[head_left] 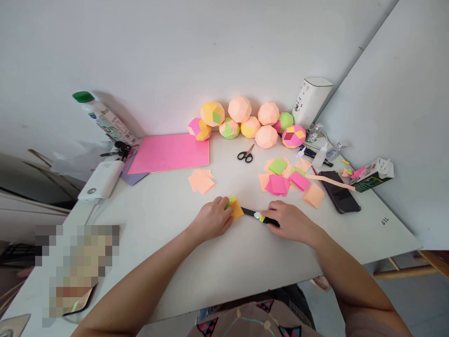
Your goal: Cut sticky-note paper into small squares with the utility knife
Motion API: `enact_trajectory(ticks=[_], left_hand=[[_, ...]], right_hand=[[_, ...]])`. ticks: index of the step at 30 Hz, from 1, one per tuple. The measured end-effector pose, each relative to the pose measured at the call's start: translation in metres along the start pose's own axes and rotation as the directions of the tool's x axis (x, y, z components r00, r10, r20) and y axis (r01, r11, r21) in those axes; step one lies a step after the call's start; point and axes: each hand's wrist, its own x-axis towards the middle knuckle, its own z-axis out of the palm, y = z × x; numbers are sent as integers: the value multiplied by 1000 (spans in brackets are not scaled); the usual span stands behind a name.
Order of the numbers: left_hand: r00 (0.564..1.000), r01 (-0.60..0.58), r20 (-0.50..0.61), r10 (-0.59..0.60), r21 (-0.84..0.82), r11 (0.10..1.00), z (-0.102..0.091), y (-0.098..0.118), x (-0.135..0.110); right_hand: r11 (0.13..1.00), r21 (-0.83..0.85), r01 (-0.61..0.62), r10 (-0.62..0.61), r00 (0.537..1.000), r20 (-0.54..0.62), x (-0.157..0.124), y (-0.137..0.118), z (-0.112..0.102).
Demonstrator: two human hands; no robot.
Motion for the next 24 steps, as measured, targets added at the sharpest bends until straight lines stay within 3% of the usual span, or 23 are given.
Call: enact_trajectory(ticks=[24], left_hand=[[1000,4,1,-4,13,1000,1,-1,-1]], right_hand=[[997,-59,-53,51,998,-27,11,-5,7]])
